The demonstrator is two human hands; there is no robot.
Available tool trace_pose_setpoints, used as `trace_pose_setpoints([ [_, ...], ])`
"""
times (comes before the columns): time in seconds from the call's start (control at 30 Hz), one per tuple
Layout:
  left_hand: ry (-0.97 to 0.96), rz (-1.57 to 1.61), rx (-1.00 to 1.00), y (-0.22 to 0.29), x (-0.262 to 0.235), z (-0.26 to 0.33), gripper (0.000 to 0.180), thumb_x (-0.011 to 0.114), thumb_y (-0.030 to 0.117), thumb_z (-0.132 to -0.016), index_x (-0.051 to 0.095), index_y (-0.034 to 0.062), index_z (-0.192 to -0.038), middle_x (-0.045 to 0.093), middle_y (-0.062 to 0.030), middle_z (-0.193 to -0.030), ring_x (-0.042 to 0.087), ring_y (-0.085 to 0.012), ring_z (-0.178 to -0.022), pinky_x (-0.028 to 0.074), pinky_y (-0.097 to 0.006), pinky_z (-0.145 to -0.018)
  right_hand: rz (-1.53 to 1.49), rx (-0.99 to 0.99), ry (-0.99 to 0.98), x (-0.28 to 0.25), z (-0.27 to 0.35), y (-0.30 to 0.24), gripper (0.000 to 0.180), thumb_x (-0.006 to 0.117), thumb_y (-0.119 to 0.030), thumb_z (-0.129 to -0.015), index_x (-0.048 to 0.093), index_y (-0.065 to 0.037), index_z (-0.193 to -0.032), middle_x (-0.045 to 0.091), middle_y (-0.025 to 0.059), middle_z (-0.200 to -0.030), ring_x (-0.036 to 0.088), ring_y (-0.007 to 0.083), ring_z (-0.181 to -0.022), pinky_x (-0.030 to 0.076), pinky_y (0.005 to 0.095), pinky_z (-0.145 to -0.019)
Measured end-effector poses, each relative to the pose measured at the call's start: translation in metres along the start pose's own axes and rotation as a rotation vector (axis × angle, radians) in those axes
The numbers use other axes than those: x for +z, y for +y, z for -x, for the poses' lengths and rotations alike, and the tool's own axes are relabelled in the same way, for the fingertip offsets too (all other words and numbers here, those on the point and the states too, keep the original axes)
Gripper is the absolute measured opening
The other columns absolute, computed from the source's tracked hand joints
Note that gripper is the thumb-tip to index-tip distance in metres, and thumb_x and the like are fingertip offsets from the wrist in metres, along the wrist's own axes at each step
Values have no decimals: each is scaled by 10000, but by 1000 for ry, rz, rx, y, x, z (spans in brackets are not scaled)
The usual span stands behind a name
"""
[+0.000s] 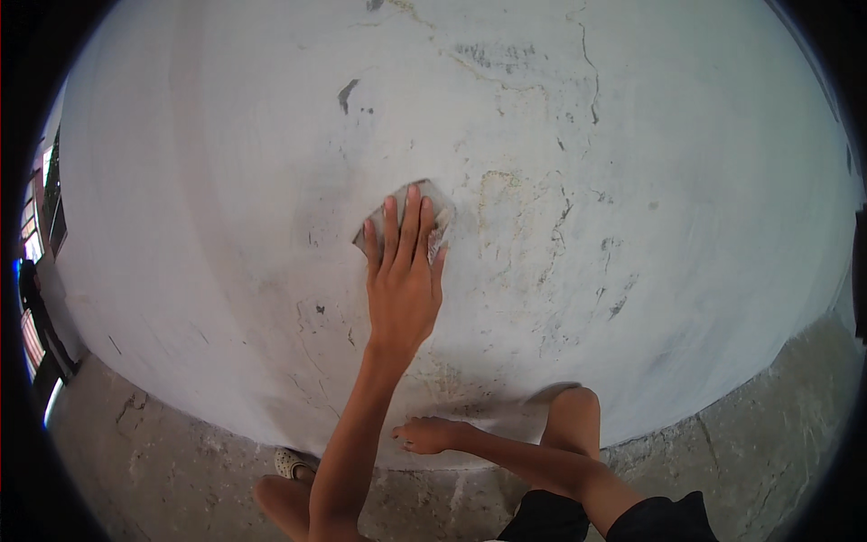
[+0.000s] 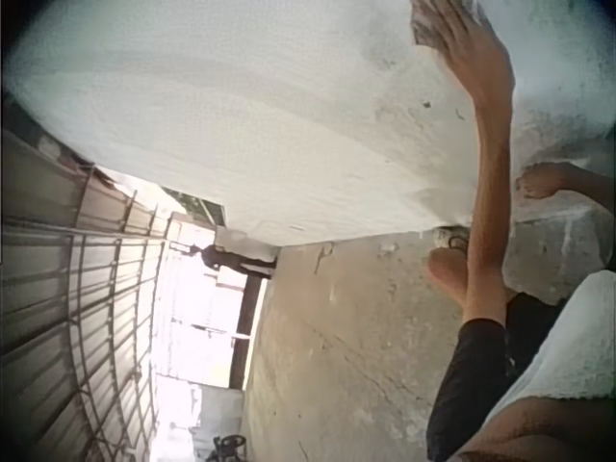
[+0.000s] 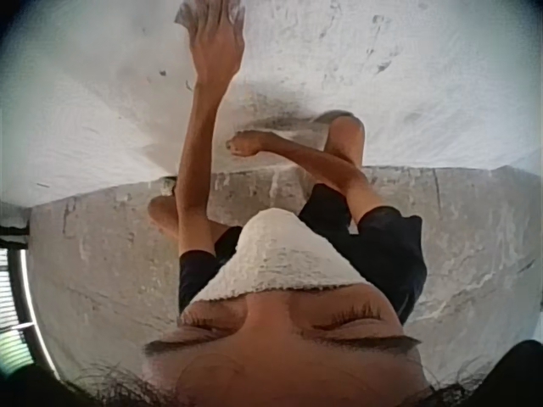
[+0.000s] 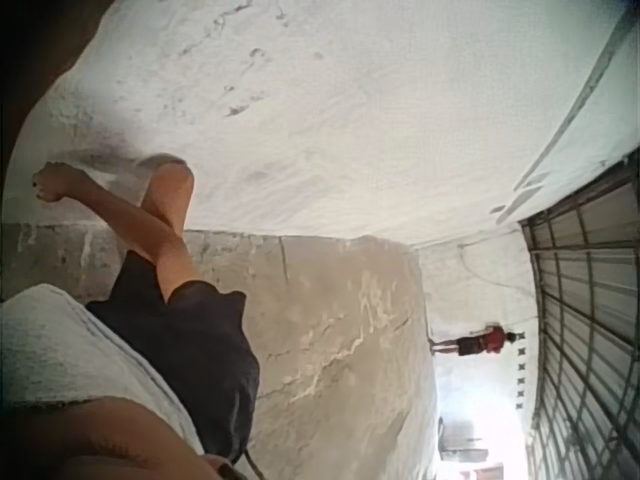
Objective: Sand the surface of a wall using a piece of sandpaper.
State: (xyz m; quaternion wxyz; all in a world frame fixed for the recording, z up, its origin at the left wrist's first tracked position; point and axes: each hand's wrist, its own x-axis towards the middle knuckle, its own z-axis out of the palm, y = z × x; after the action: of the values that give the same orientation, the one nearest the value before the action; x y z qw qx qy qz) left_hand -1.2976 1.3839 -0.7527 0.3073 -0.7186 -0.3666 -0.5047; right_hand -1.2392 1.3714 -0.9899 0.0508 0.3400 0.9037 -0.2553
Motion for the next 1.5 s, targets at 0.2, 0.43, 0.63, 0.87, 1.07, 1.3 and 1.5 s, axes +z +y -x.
trace_pose_setpoints([
  [0.2, -134, 42, -84, 15, 28, 106, 640, 592, 137, -966, 359, -24, -1540, 284, -180, -1645, 192, -395, -1538, 94, -568, -1244, -45, -110, 116, 11, -6, 5, 386, 554, -267, -1015, 569, -20, -1310, 625, 242, -1257, 604, 361, -1180, 461, 474, -1015],
  [0.43, -189, 67, -54, 25, 48, 155, 602, 586, 184, -973, 411, 24, -1526, 346, -142, -1620, 249, -370, -1520, 108, -575, -1239, -52, -145, 95, 15, -8, 12, 376, 562, -306, -1014, 598, -15, -1250, 643, 212, -1235, 604, 302, -1145, 449, 438, -992],
  [0.63, -163, 101, -95, 19, 17, 77, 630, 586, 157, -978, 363, 26, -1552, 284, -127, -1654, 209, -372, -1535, 103, -564, -1245, -47, -44, 108, 3, 1, 2, 337, 514, -248, -1020, 600, -32, -1264, 608, 280, -1271, 591, 393, -1200, 458, 505, -1032],
  [0.87, -163, 147, -183, 40, 43, 113, 592, 498, 120, -1002, 331, -34, -1548, 229, -220, -1654, 119, -430, -1545, 63, -588, -1238, -288, -435, 337, 18, -1, 28, 259, 568, -268, -1013, 600, -48, -1145, 610, 130, -1107, 591, 287, -973, 450, 435, -911],
  [1.07, -193, 214, -193, 60, 48, 161, 602, 573, 163, -975, 397, 4, -1529, 335, -182, -1620, 219, -415, -1524, 108, -604, -1227, -165, -310, 200, 22, -9, 27, 363, 584, -308, -1007, 555, -61, -1272, 617, 153, -1173, 596, 293, -1057, 443, 430, -950],
  [1.3, -241, 98, -73, 43, 37, 126, 606, 580, 188, -982, 397, 25, -1536, 295, -150, -1644, 200, -403, -1531, 116, -584, -1234, -22, -170, 19, 26, -22, 23, 518, 605, -355, -1000, 500, -76, -1424, 625, 180, -1251, 602, 301, -1157, 433, 424, -997],
  [1.5, -226, 293, -210, 64, 31, 126, 586, 545, 93, -985, 377, -17, -1535, 273, -212, -1642, 149, -417, -1543, 83, -549, -1244, -37, -307, 204, 32, -8, 36, 460, 567, -326, -1026, 513, -63, -1400, 641, 170, -1172, 619, 308, -1094, 451, 418, -963],
])
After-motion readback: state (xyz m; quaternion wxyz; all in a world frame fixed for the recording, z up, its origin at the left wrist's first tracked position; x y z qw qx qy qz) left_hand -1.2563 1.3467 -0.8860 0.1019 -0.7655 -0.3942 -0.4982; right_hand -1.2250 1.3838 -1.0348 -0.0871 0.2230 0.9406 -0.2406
